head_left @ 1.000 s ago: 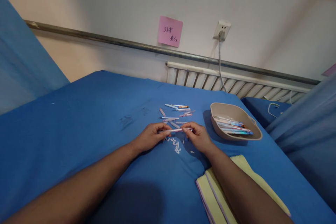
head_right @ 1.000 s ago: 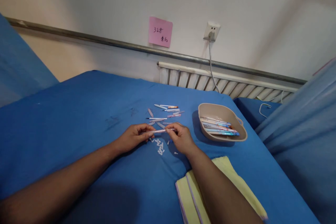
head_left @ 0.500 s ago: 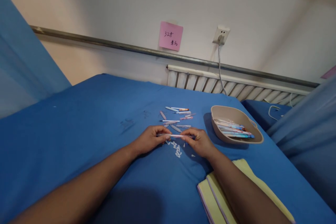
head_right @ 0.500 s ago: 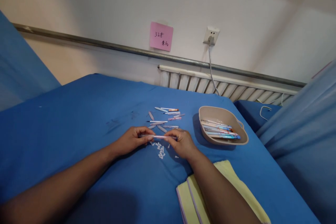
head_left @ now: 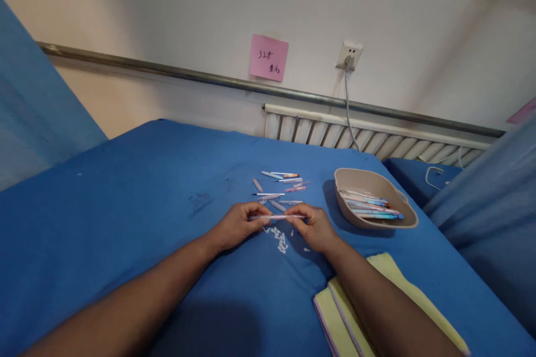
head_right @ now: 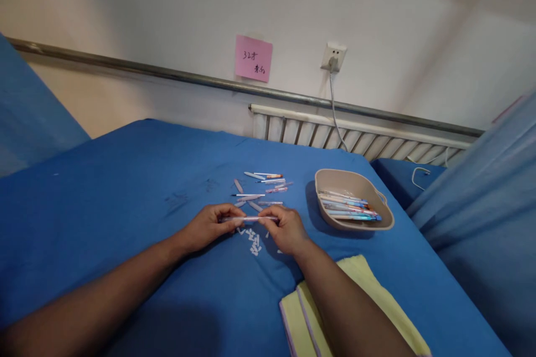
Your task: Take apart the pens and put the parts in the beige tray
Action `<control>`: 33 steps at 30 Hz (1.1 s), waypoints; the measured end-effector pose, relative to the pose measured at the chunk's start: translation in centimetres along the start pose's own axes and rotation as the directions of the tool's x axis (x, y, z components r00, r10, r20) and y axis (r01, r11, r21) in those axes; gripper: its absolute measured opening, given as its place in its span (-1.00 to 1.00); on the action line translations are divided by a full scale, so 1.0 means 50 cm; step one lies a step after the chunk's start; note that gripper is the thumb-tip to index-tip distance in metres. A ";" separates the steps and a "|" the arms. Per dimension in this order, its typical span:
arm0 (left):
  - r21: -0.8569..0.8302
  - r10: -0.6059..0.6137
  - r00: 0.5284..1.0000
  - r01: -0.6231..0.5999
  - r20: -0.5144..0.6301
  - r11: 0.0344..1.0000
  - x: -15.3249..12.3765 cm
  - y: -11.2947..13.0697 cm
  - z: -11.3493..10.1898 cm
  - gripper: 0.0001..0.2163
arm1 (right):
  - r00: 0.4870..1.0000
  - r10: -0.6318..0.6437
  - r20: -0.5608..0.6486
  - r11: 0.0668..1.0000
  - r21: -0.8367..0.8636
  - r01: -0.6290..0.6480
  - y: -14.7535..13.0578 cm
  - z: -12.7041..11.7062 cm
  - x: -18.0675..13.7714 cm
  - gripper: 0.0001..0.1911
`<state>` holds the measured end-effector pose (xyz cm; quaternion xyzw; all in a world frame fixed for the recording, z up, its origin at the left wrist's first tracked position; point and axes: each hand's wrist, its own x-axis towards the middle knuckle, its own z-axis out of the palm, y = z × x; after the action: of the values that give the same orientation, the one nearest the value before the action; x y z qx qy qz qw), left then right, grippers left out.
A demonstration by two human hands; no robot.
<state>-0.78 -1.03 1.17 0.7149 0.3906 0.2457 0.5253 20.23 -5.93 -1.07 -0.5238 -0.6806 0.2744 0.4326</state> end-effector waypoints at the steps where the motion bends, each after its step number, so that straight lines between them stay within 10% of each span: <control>1: -0.010 -0.004 1.000 0.004 -0.008 1.000 0.001 -0.002 0.001 -0.76 | 1.000 0.014 -0.016 1.000 0.012 -0.014 -0.002 0.000 0.001 -0.85; 15: 0.060 -0.105 0.994 0.106 -0.018 0.993 0.003 -0.005 0.001 -0.58 | 0.997 -0.063 -0.038 0.996 -0.064 0.060 -0.013 0.001 -0.002 -0.86; 22: -0.293 -0.069 0.996 0.049 -0.058 0.955 0.004 0.007 0.001 -0.62 | 0.996 -0.055 -0.071 0.998 -0.027 0.054 -0.009 0.000 -0.003 -0.86; 28: -0.271 -0.247 0.969 0.235 -0.009 0.933 0.009 -0.003 0.002 -0.58 | 0.992 -0.068 -0.110 0.997 -0.033 0.064 -0.008 0.000 -0.003 -0.84; 33: -0.399 -0.132 0.988 0.090 -0.078 0.912 0.008 -0.004 -0.003 -0.63 | 0.990 -0.067 -0.124 0.997 -0.034 0.063 -0.002 0.002 -0.002 -0.83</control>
<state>-0.69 -0.58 1.00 0.5573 0.3997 0.3257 0.6508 20.09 -6.04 -1.06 -0.5239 -0.6728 0.2167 0.4753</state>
